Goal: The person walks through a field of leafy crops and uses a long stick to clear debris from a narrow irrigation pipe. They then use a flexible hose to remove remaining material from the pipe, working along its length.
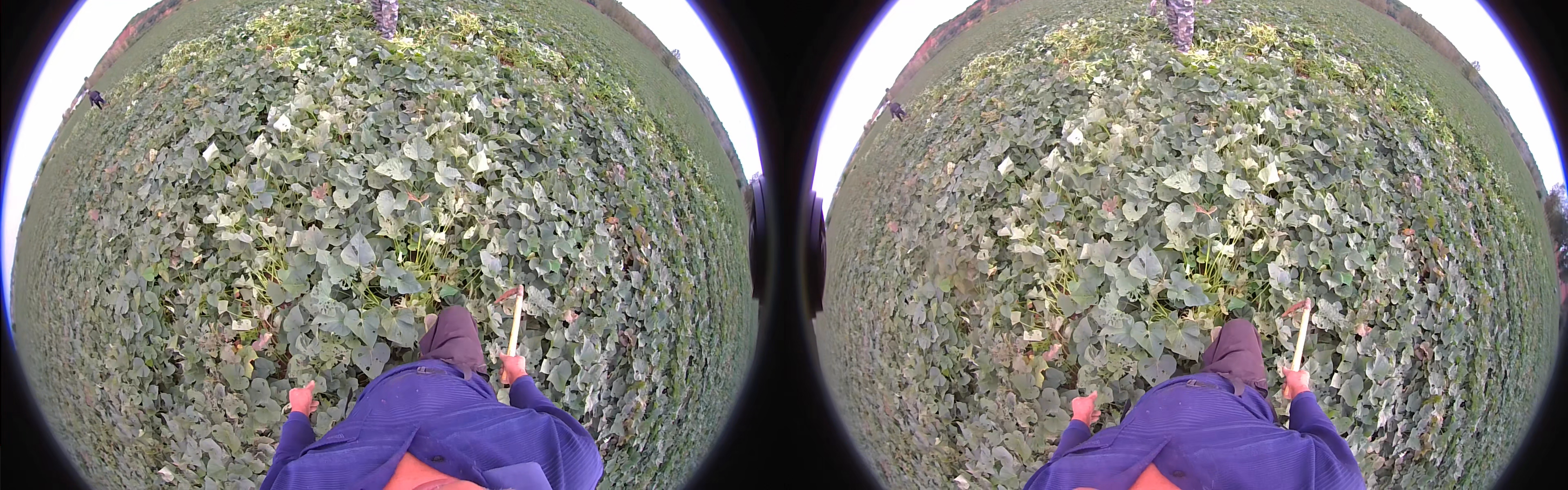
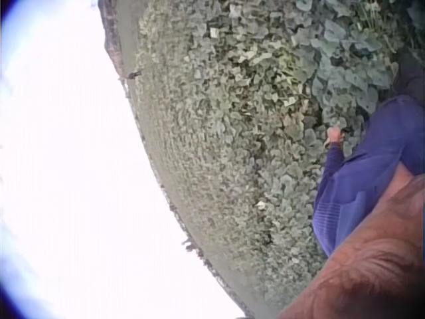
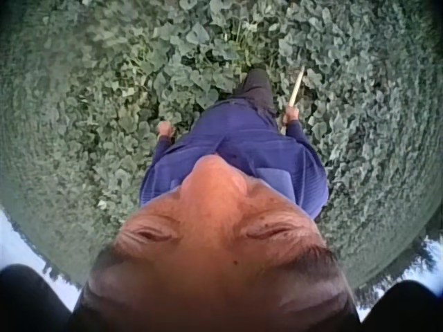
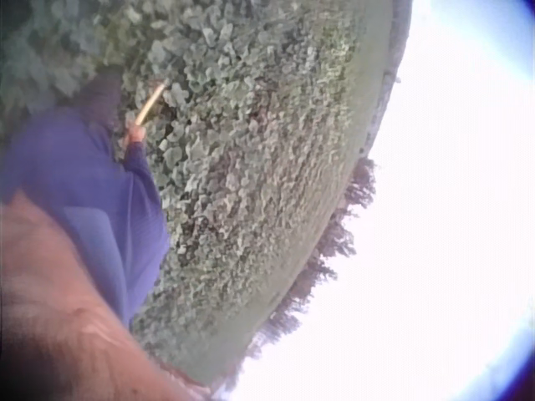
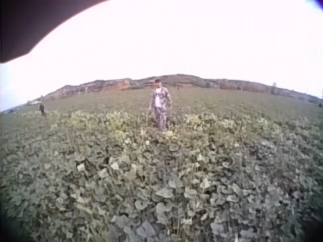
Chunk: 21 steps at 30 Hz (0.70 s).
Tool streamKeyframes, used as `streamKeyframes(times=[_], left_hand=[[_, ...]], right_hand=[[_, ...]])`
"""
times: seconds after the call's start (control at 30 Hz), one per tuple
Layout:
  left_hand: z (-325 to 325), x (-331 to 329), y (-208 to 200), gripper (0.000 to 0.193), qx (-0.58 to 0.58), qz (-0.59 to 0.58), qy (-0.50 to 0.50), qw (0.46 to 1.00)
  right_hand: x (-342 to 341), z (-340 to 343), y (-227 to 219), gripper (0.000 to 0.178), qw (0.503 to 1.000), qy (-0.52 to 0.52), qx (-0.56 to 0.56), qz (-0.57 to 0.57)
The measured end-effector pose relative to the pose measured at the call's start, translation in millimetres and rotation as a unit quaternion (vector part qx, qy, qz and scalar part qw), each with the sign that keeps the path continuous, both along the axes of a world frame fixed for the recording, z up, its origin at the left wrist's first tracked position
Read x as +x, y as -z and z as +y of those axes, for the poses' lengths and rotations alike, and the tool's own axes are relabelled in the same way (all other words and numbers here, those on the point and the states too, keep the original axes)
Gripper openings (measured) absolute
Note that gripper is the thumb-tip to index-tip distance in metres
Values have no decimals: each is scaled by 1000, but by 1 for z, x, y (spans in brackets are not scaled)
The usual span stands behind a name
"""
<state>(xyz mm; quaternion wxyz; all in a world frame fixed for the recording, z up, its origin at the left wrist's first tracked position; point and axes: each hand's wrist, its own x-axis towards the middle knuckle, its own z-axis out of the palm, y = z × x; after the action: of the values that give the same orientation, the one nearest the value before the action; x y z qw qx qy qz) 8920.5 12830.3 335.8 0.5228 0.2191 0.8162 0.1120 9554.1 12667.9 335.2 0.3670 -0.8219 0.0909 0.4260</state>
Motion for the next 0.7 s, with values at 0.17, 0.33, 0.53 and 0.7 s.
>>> streamKeyframes(times=[0.17,0.33,0.53,0.7], left_hand=[[15,19,-8,45,-15,-10,-51,999],[34,41,16,45,-41,43,-155,986],[157,79,13,41,-92,72,-97,988],[335,127,-27,40,212,164,268,925]], right_hand=[[23,82,-8,21,999,-23,-29,31],[72,170,37,23,997,-39,-49,43],[126,323,79,26,993,-74,-4,87],[180,398,56,21,990,-108,11,91]])
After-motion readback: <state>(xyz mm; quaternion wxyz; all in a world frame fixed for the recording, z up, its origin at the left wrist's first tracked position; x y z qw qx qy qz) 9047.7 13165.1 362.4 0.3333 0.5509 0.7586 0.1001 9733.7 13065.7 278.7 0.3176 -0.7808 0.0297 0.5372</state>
